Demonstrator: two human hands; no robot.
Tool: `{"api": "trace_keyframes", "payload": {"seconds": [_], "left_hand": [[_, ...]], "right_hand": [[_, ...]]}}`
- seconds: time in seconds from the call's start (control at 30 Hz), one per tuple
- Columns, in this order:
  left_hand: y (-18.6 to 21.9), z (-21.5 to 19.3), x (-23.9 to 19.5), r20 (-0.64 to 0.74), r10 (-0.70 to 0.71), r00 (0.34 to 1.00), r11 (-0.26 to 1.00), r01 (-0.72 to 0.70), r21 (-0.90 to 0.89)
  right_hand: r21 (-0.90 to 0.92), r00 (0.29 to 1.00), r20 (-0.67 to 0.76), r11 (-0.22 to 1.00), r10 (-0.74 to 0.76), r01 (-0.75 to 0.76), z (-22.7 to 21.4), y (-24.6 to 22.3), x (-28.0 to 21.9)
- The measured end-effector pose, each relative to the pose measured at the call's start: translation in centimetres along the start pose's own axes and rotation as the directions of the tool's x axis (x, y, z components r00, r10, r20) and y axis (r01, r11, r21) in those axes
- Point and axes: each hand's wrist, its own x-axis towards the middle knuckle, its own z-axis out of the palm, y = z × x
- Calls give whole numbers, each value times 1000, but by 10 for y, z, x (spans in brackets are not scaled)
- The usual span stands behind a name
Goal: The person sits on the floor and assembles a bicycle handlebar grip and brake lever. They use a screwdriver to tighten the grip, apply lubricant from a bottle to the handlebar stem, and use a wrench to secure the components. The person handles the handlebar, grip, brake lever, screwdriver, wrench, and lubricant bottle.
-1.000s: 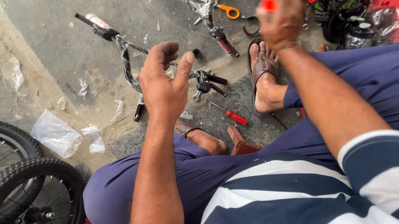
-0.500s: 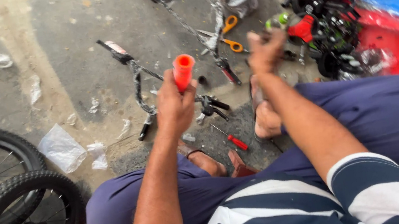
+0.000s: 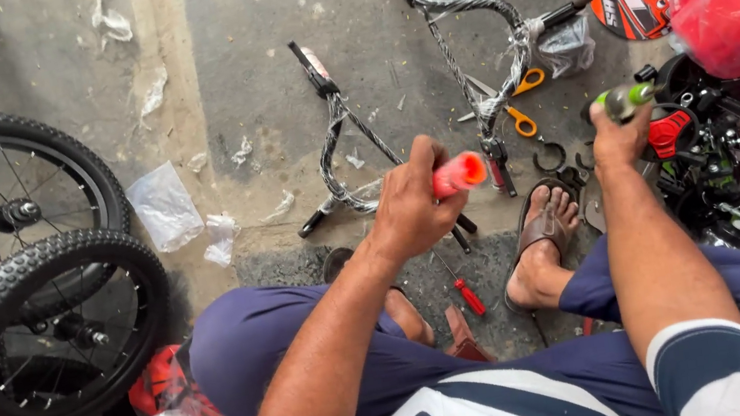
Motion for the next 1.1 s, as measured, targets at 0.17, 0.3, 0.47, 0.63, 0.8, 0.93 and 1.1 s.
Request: {"api": "trace_keyframes", "payload": {"seconds": [0.17, 0.3, 0.47, 0.63, 0.8, 0.93, 1.1], "left_hand": [[7, -2, 0, -130, 276, 952, 955, -287, -69], [9, -5, -3, -83, 311, 947, 949, -305, 77], [7, -5, -9, -23, 298, 954, 941, -290, 173], [7, -12, -21, -71, 464, 883, 859, -430, 279], [7, -12, -24, -119, 582, 804, 754, -479, 450], [4, -12, -24, -84, 562, 823, 746, -460, 482], [6, -11, -22, -67, 604, 794, 706, -493, 509]], "right_hand": [[386, 927, 160, 886, -339, 257, 3, -96, 25], [297, 663, 558, 866, -499, 402, -35, -238, 9], [-82, 357, 618, 394, -701, 916, -118, -361, -88], [-121, 352, 571, 349, -741, 929, -147, -378, -175], [-217, 324, 574, 241, -752, 946, -148, -355, -188], [-212, 272, 629, 176, -728, 961, -142, -344, -186], [-216, 238, 661, 123, -711, 969, -133, -343, -187]]}}
